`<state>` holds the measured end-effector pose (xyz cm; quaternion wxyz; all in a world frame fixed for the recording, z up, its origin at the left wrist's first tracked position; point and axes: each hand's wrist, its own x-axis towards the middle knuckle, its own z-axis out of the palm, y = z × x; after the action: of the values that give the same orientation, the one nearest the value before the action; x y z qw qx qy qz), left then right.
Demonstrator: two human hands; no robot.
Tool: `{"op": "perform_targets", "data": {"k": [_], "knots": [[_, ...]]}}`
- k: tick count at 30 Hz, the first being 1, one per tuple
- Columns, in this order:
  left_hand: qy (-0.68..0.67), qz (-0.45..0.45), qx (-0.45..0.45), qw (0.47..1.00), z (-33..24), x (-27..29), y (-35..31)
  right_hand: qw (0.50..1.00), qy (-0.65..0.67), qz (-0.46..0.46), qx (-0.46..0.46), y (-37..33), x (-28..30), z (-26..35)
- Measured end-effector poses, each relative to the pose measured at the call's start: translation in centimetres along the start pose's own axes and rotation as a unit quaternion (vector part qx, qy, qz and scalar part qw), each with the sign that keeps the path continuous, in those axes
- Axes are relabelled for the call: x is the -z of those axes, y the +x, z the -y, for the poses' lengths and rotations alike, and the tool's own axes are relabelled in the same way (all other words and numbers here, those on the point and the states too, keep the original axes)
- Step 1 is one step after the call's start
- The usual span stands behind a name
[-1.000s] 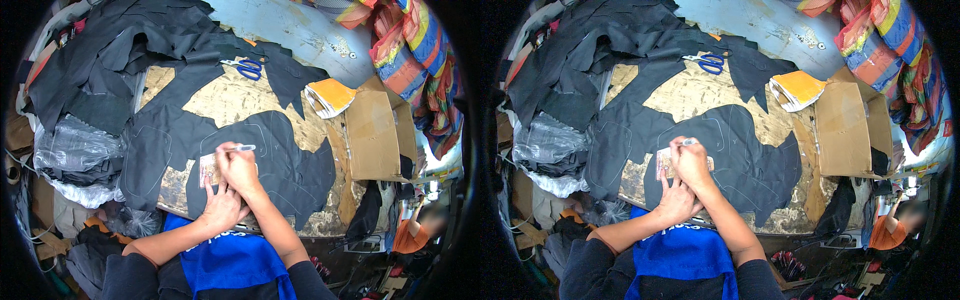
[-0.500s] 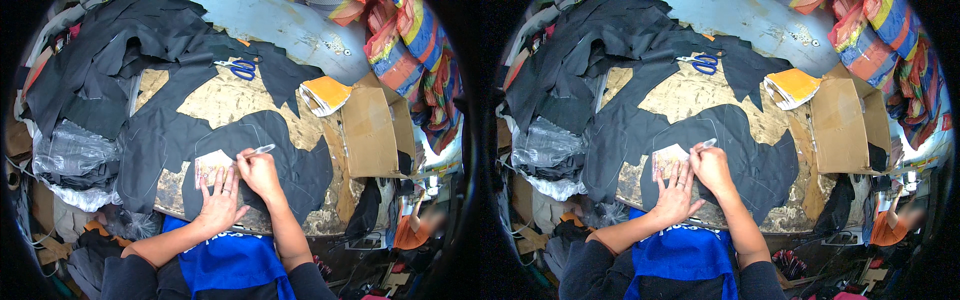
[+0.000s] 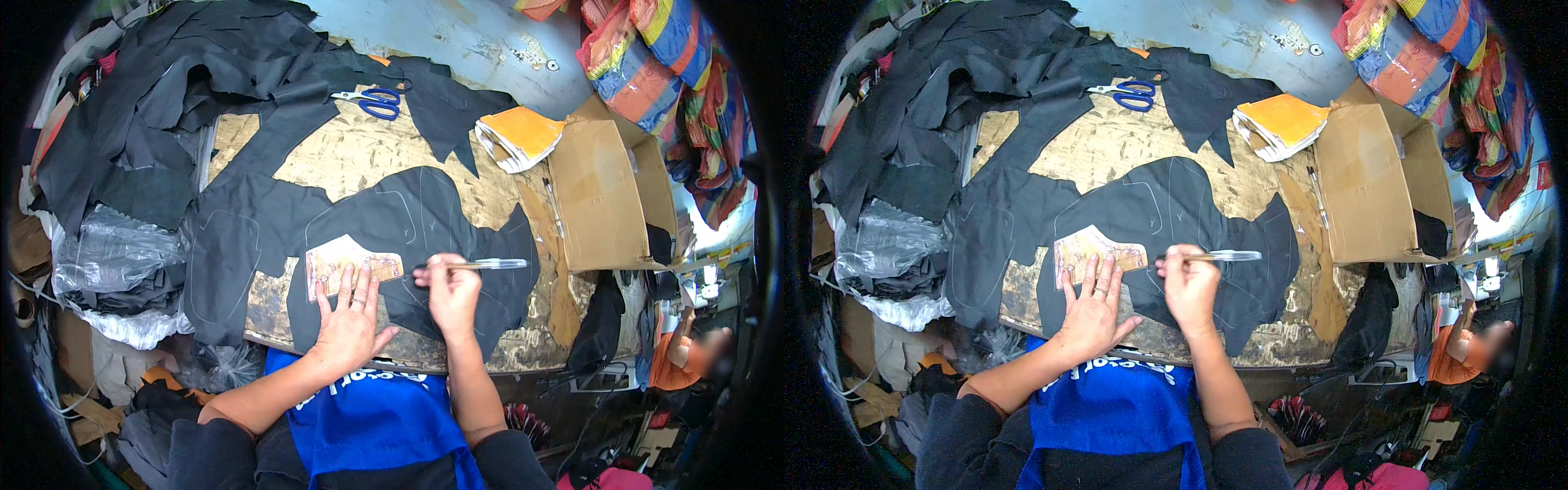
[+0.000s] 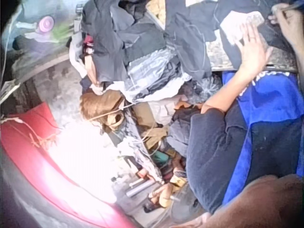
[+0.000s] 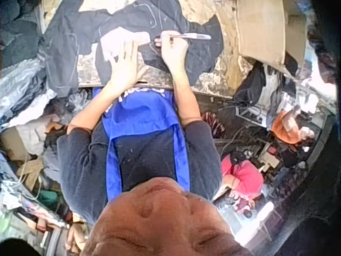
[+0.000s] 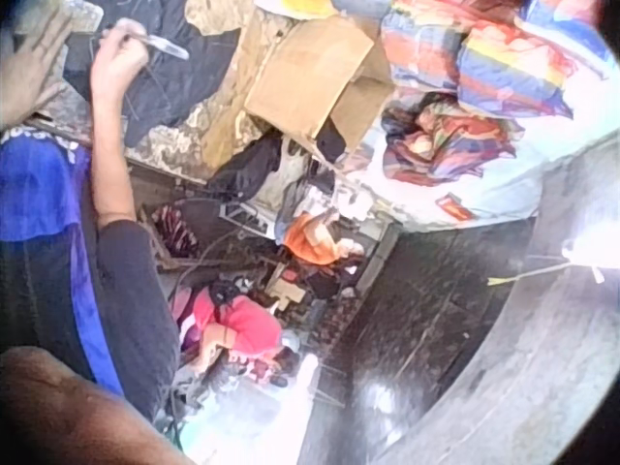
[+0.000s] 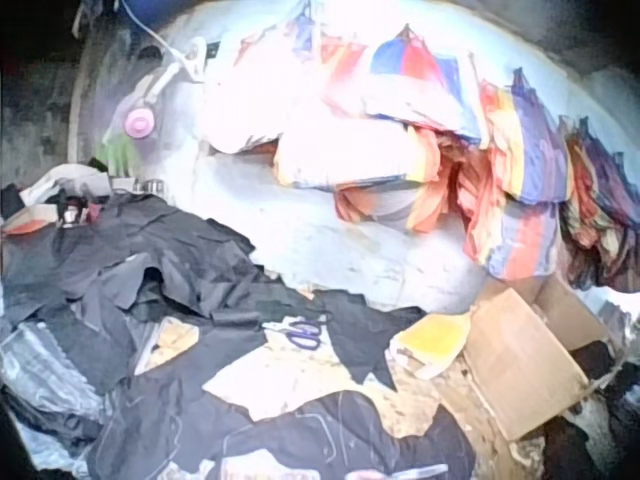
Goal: The person uses a cardboard template and a white marker to trace outlines on black fabric pieces laid on a work table. They repeatedly reposition the template, trace edges, and move the marked fabric aside to continue marking additional pieces.
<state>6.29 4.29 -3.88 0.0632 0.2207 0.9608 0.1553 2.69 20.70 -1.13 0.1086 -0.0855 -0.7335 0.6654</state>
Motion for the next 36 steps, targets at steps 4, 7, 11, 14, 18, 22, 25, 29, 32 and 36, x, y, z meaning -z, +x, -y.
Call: {"op": "perform_targets", "data": {"k": [4,7,11,14,18,22,25,29,32,36], "knots": [[-0.018,0.062,-0.027,0.998,1.6,1.6,-2.7,0.998,0.062,-0.028,-0.018,1.3,1.0,-1.0],[-0.023,0.076,-0.041,0.996,2.7,2.7,-5.2,0.997,0.077,-0.015,-0.021,1.4,1.2,-1.7],[-0.048,0.089,-0.024,0.995,2.8,3.1,-6.1,0.998,0.059,0.013,0.0,0.9,0.3,-2.5],[-0.071,0.076,-0.022,0.994,2.2,2.8,-4.8,0.998,0.052,0.015,0.02,0.6,-0.5,-2.9],[-0.087,0.036,-0.017,0.995,0.9,1.7,-1.2,0.982,-0.095,0.013,0.165,0.3,-0.3,-3.2],[-0.056,0.0,-0.016,0.998,0.3,0.4,0.3,0.928,-0.264,0.041,0.26,0.3,0.3,-3.3],[-0.061,-0.02,-0.021,0.998,0.5,-0.1,0.2,0.934,-0.261,0.058,0.238,0.5,0.1,-3.3],[-0.059,-0.036,-0.019,0.997,0.5,-0.4,0.0,0.931,-0.269,0.068,0.236,0.4,-0.1,-3.2],[-0.045,-0.039,-0.012,0.998,0.3,-0.4,-0.2,0.938,-0.249,0.074,0.229,0.4,0.2,-3.7],[-0.042,-0.031,-0.007,0.999,0.2,-0.3,-0.1,0.935,-0.259,0.085,0.227,0.6,0.0,-3.9]]}}
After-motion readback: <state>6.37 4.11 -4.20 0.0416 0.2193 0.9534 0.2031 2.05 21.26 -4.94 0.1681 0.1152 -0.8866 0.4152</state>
